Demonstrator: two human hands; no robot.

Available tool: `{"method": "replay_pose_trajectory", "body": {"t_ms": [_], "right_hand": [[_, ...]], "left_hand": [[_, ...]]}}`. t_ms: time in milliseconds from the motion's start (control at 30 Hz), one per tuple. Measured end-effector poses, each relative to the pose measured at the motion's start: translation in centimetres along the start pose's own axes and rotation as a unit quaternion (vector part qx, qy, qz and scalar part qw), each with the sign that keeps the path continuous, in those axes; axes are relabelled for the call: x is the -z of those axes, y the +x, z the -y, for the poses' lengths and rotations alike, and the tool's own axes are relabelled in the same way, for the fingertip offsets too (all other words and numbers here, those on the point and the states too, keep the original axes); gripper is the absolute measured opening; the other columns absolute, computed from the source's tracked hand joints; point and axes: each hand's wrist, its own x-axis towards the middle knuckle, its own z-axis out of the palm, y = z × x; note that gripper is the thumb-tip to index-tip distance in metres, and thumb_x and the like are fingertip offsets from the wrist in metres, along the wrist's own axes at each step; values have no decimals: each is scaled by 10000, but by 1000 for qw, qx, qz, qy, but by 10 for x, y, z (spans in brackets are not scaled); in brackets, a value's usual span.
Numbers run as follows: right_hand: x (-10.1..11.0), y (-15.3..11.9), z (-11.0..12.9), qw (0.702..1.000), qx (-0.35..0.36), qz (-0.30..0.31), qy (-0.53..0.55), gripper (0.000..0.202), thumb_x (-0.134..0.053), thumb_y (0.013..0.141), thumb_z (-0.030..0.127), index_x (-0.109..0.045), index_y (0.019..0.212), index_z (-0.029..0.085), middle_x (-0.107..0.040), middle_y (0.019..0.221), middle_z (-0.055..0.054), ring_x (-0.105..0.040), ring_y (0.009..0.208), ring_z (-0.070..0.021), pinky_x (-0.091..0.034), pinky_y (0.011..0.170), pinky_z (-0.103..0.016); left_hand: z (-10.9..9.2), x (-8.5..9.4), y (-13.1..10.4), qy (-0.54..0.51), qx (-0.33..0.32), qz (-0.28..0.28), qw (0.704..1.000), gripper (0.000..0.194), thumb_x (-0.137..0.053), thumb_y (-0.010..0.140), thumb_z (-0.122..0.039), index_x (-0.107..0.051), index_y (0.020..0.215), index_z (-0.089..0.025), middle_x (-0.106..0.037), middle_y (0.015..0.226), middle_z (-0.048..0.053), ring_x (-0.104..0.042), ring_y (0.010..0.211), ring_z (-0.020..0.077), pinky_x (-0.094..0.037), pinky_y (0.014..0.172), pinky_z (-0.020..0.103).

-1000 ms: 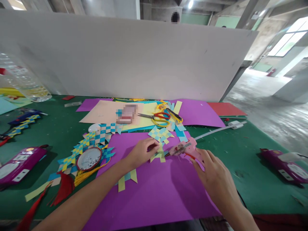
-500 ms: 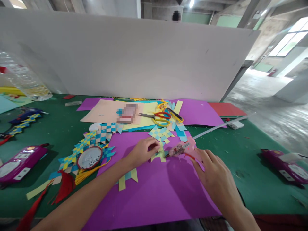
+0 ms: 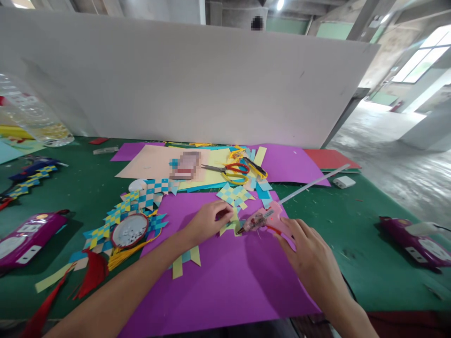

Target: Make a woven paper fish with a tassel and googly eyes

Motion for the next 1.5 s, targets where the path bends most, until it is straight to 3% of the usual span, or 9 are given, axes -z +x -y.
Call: {"method": "replay_pose_trajectory", "body": {"t_ms": [200, 433, 667, 867, 967, 1100, 1167, 1267, 1500], "right_hand": [[3, 0, -10, 994, -106, -31, 9, 412, -455, 900, 553, -544, 1099, 203, -671, 1027, -81, -652, 854, -244, -478, 697, -343], [22, 0, -43, 975, -213, -39, -56, 584, -392, 825, 732, -575, 1041, 222, -686, 878, -74, -655, 768, -282, -433, 604, -340], [15, 3, -66, 962, -254, -19, -103, 534, -439, 830, 702, -556, 1036, 223, -679, 869, -76, -632, 724, -287, -389, 574, -325], [4, 4, -72, 961, -256, 17, -105, 444, -459, 869, 615, -558, 1044, 219, -686, 886, -75, -626, 710, -267, -355, 573, -315], [-2, 6, -75, 959, -261, 29, -107, 432, -459, 874, 605, -558, 1035, 216, -685, 875, -67, -625, 712, -266, -347, 566, -315], [-8, 8, -76, 961, -252, 37, -111, 419, -445, 888, 597, -550, 986, 203, -685, 886, -81, -631, 737, -274, -359, 583, -323], [-11, 9, -75, 961, -248, 44, -113, 409, -435, 897, 595, -539, 952, 203, -679, 879, -83, -629, 739, -273, -368, 588, -326], [-17, 9, -75, 966, -226, 30, -122, 441, -398, 913, 601, -533, 952, 183, -661, 900, -104, -625, 795, -278, -401, 633, -338], [-30, 7, -78, 975, -132, -28, -179, 632, -196, 940, 625, -552, 961, 104, -618, 878, -166, -571, 839, -295, -428, 762, -376]], "left_hand": [[-1, 1, 1, -1, -4, 2, 1000, 202, -515, 920, -309, -641, 828, -180, -652, 803, 7, -594, 746, 139, -426, 668, 228], [-2, -2, 0, -2, -5, 4, 1000, 205, -517, 929, -310, -644, 836, -178, -622, 790, -1, -569, 723, 125, -421, 652, 223], [-1, -7, -3, 82, -71, 42, 993, 137, -547, 920, -211, -683, 915, -191, -616, 934, 21, -590, 806, 124, -446, 717, 228], [-3, -7, -5, 190, -147, 84, 967, 191, -513, 955, -262, -692, 937, -199, -645, 961, 30, -582, 917, 164, -444, 810, 270], [-4, -6, -6, 205, -154, 93, 962, 206, -503, 960, -299, -687, 967, -205, -641, 968, 33, -576, 920, 170, -450, 818, 279], [-3, -6, -6, 208, -147, 92, 963, 315, -504, 955, -373, -591, 1219, -225, -631, 1087, 52, -557, 1023, 204, -451, 895, 329], [-3, -6, -6, 204, -142, 90, 964, 308, -448, 983, -347, -581, 1233, -229, -630, 1089, 50, -557, 1022, 195, -452, 898, 326], [-4, -7, -6, 203, -143, 96, 964, 275, -417, 997, -300, -657, 1103, -219, -625, 1022, 45, -566, 958, 174, -462, 846, 297], [-3, -7, -7, 198, -145, 92, 965, 281, -424, 993, -283, -634, 1171, -225, -621, 1051, 51, -559, 995, 181, -469, 875, 305]]}}
